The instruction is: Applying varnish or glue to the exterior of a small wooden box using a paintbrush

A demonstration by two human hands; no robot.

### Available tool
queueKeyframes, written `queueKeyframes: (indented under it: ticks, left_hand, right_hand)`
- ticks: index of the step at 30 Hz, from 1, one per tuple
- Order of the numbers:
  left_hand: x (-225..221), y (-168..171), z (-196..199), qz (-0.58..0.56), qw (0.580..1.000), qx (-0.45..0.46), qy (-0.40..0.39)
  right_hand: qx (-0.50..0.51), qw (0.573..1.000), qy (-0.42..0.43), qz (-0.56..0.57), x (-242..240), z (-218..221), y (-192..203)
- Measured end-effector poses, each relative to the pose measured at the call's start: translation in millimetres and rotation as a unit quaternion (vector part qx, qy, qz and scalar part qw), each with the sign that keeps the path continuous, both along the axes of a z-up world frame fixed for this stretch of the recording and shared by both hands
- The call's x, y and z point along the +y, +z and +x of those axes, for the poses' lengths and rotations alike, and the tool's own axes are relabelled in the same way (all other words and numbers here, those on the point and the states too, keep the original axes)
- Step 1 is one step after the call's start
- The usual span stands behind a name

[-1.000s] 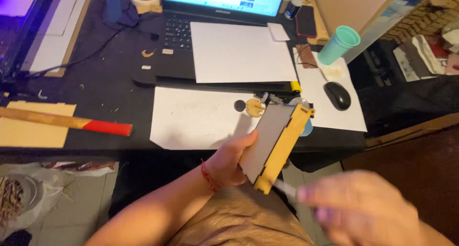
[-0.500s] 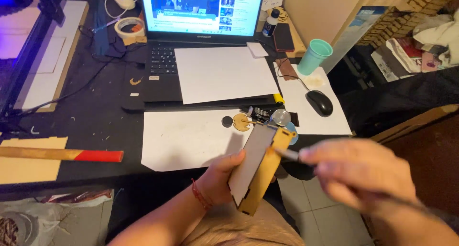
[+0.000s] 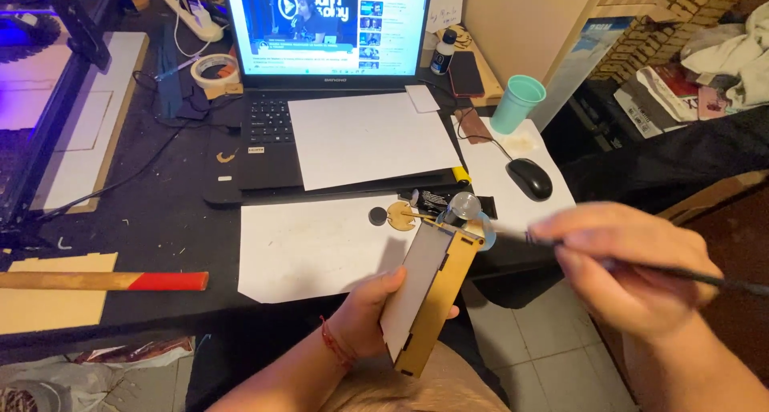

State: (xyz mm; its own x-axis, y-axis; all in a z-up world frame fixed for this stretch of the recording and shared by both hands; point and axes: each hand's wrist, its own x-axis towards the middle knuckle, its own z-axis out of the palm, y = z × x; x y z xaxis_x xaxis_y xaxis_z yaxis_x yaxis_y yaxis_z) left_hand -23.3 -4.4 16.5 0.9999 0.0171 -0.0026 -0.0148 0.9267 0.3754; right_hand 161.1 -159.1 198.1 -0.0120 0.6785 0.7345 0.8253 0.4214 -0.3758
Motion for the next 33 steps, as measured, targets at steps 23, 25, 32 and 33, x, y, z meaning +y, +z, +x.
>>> queueKeyframes:
  ticks: [23,25,32,33]
  left_hand:
    - [3.6,-6.8,1.4,-0.011,0.997,0.060,0.036]
    - [1.2,-2.5,1.5,-0.009,0.996,0.074,0.038]
    - [1.8,-1.9,1.3,-0.013,0.998,0.056,0.037]
    - [1.1,-0.6,1.2,-0.009,0.998,0.049,0.040]
  right_hand:
    - [-0.070,0.996,0.007,0.055,-10.6,-6.6,-18.1]
    - [-0.050,0.996,0.032,0.071,-12.8,-10.8,-23.8]
    - [-0.123,0.991,-0.017,0.048,-12.5,-12.1,-19.4]
    - [-0.175,0.984,0.000,0.042,-15.3,-16.2,-19.3]
